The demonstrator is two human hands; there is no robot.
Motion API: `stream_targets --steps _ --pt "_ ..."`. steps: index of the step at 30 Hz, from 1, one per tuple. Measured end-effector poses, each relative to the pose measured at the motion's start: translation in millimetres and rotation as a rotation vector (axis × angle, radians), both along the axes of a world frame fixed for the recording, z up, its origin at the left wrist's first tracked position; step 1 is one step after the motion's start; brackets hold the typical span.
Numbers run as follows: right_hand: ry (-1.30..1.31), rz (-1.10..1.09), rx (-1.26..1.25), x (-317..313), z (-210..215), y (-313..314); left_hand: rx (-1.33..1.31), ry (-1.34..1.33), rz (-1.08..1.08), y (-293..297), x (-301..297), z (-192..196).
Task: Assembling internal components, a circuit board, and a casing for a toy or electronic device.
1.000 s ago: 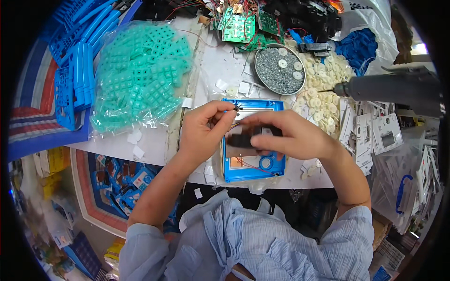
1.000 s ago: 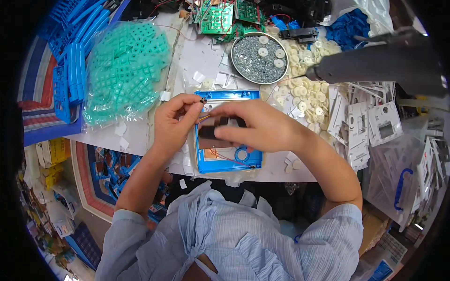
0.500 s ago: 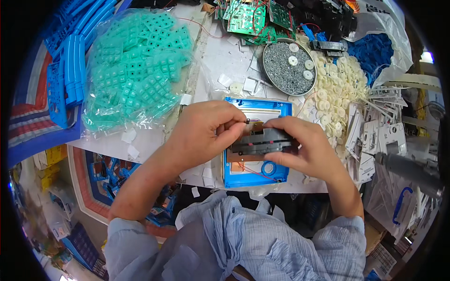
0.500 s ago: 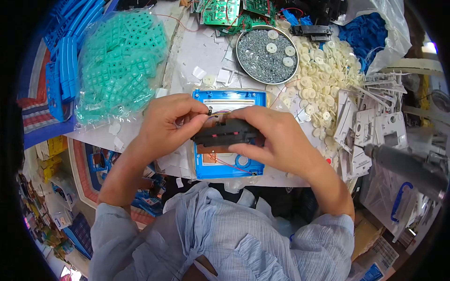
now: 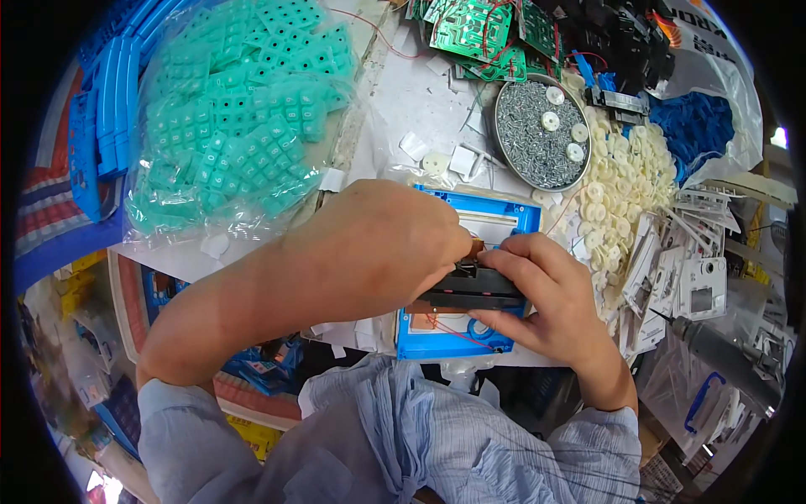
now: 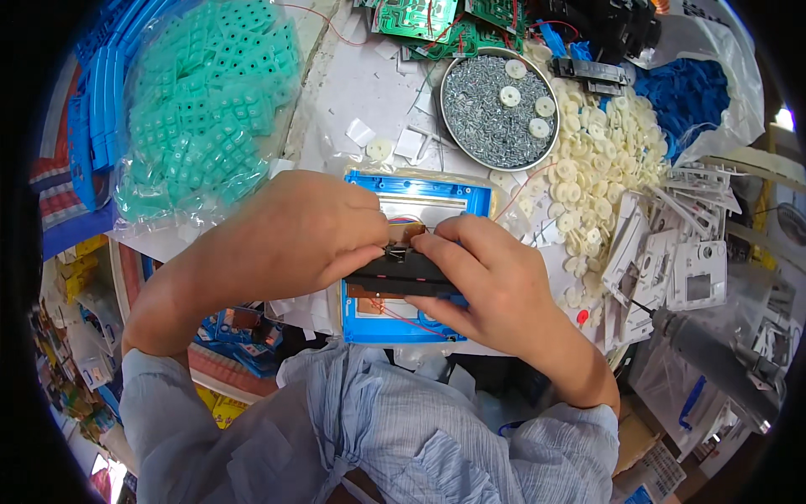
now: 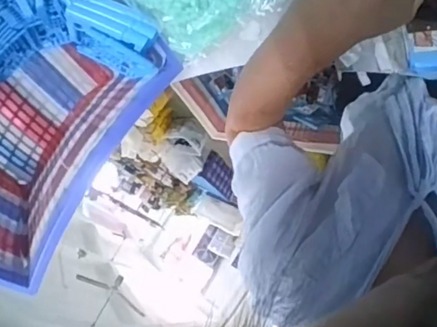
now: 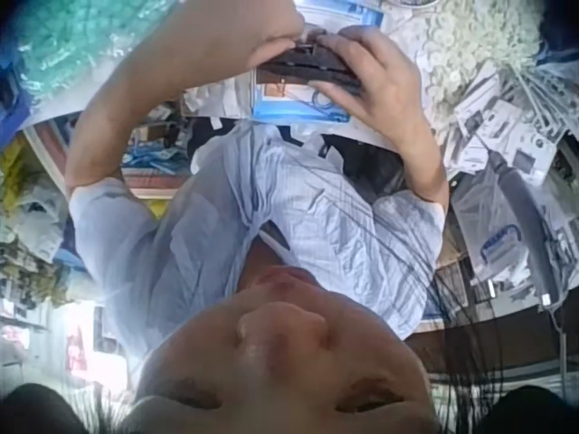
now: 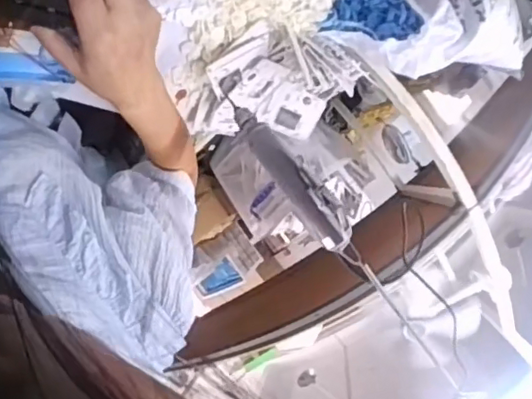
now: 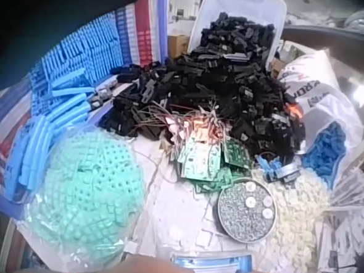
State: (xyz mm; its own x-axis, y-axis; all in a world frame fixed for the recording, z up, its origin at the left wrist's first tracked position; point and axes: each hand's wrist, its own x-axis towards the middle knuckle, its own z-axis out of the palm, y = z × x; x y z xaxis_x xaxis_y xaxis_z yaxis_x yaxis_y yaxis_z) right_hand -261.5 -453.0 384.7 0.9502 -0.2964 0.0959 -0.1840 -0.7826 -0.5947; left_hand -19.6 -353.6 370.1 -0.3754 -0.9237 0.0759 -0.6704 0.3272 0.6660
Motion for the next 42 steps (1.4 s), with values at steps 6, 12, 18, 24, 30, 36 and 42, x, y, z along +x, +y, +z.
stream_targets --steps 6,12,18,24,30,36,42 --pt "0.019 0.004 -0.004 1.4 0.7 -0.3 0.056 -0.052 -0.100 -8.4 3.6 2.7" --pt "-0.014 0.007 0.015 4.5 0.0 -1.8 0.021 0.001 -0.116 -13.4 6.1 3.0" --pt "-0.012 -0.006 -0.021 6.0 -1.0 1.4 0.015 0.040 -0.080 -8.0 6.7 -0.2" --pt "-0.013 0.029 0.012 0.6 5.2 5.3 -0.001 0.126 -0.061 -3.6 6.2 0.6" --pt "0.060 -0.047 -0.023 -14.7 -3.6 8.9 0.081 0.181 0.005 -11.1 1.6 -12.9" --pt "-0.053 -0.086 -0.151 -14.8 -11.1 22.7 0.024 0.264 0.303 20.0 -7.3 -4.7" --pt "-0.041 -0.134 -0.149 -22.7 -26.8 32.8 0.029 0.292 0.405 32.7 -23.5 -12.0"
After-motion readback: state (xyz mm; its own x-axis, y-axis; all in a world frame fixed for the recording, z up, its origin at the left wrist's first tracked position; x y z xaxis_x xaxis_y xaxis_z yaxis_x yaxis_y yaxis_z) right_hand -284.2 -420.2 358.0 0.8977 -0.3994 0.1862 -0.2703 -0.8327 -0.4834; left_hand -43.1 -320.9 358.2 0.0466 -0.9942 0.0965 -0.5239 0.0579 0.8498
